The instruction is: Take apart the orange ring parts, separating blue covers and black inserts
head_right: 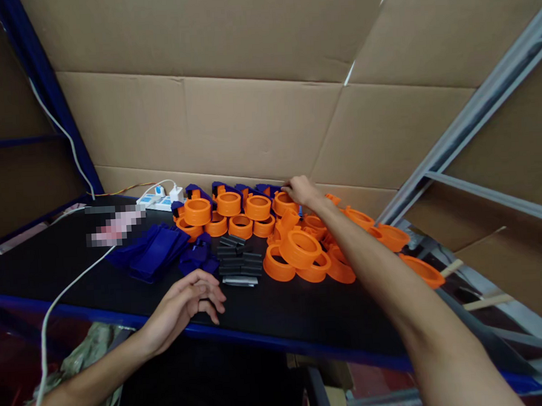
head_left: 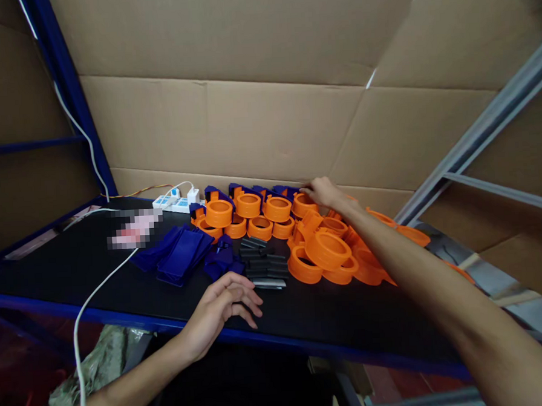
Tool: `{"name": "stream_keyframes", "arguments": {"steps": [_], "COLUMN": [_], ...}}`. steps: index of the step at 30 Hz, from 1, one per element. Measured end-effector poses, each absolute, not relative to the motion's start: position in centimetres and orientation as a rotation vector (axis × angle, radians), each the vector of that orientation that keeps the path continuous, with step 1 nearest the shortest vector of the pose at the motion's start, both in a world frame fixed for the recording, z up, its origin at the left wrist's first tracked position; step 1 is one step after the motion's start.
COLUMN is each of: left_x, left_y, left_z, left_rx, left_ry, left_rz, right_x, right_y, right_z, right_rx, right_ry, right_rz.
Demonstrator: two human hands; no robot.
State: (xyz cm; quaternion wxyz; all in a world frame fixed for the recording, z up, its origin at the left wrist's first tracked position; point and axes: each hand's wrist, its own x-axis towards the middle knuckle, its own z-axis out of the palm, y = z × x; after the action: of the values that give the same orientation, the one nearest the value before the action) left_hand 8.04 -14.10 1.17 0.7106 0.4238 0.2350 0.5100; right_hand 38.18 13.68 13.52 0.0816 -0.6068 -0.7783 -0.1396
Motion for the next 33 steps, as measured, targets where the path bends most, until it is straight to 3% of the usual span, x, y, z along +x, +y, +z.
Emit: {"name": "stream_keyframes", "arguments": {"steps": [4, 11, 19, 25, 33], "left_x": [7.9, 7.8, 8.1, 8.4, 8.1], "left_y": [-14.1, -14.3, -16.7, -16.6, -15.5], "left_z": [1.1, 1.6, 3.4, 2.1, 1.3], "left_rx": [0.955, 0.981, 0.817, 0.708, 0.791], "left_ry": [0.503, 0.403, 0.311, 0.698, 0.875], "left_rz": [1.13, 1.27, 1.35, 1.34, 1.321], "right_x": [39.1, 36.7, 28.7, 26.1, 25.2], "right_y": [10.9, -0.2, -17.2, -17.5, -15.8], "right_z": [15.9, 19.8, 11.9, 9.3, 7.5], "right_rx": [-1.771, -1.257, -0.851, -0.928, -0.821], "right_ry": [-2.249, -2.07, -2.359, -2.522, -2.572], "right_rz": [-0.601, -0.929, -0.612, -0.58, -0.748]}}
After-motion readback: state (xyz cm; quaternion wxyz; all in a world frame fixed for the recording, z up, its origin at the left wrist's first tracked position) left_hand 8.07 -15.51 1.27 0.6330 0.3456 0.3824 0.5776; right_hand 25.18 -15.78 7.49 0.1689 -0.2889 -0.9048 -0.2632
